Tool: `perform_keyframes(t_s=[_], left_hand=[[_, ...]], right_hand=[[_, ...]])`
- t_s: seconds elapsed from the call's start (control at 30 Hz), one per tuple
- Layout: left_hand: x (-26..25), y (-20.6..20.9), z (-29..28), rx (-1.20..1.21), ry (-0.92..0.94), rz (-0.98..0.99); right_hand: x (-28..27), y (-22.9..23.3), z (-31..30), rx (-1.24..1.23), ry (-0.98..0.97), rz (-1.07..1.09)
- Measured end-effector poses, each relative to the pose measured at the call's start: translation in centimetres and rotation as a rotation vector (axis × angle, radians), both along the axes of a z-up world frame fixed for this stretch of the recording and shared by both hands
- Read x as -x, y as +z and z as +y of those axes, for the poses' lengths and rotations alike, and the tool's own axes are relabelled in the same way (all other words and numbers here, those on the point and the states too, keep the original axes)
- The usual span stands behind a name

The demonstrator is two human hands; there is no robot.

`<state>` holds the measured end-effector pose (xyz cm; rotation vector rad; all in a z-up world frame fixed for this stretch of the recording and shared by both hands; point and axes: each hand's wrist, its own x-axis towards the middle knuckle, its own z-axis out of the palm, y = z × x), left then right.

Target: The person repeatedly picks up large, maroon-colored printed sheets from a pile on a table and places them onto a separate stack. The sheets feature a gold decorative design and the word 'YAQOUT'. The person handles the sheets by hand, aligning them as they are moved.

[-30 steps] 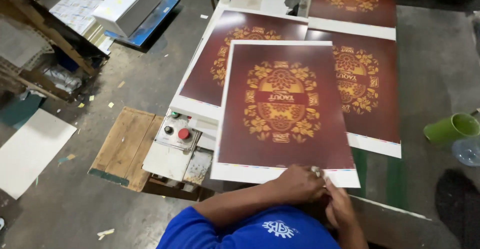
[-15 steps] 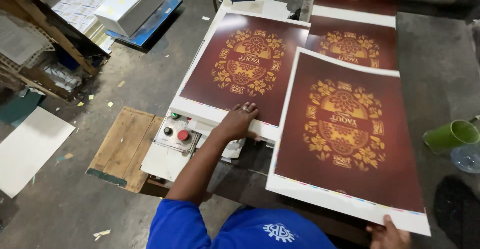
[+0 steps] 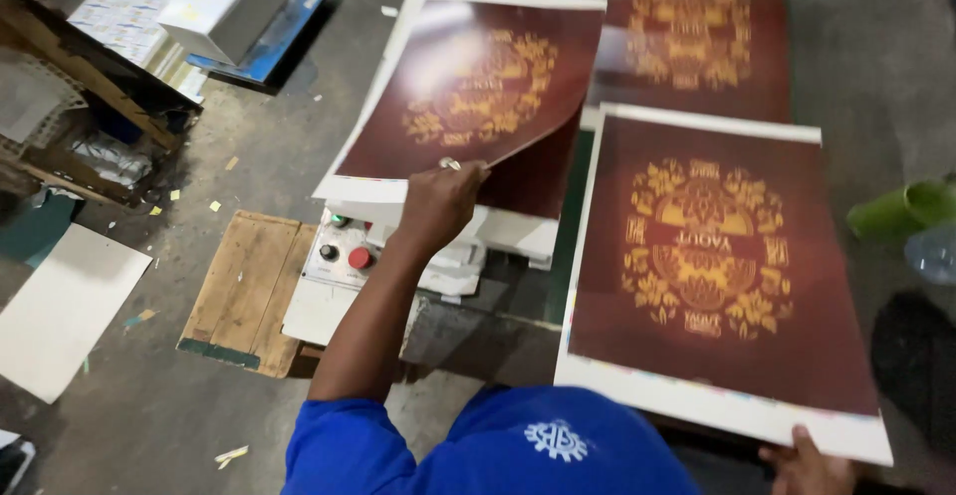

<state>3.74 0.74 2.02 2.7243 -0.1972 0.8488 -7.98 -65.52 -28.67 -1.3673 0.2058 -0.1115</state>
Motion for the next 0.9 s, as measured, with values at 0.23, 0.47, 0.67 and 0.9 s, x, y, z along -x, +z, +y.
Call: perform_keyframes(t_s=[0.23,0.47,0.67,0.9], left_hand=[[3.7,1.3,-3.6,0.019,-0.018,-0.109],[4.3,-1.1,-4.0,0.095,0.064,-0.098],[3.7,-0.4,-4.7,0.100,0.066,-0.124],[3.4,-1.4,-8.8,0.201,-0.241,-0.137]], right_hand=[[-3.7,6.2,6.4,-0.034,-0.102,0.132],[-8.0,6.3,9.4,0.001,-0.060,0.165],[-13.5,6.6,10.5,-0.023,-0.001,0.198],[-11.7,8.5,14.1,0.034,0.089,0.381]])
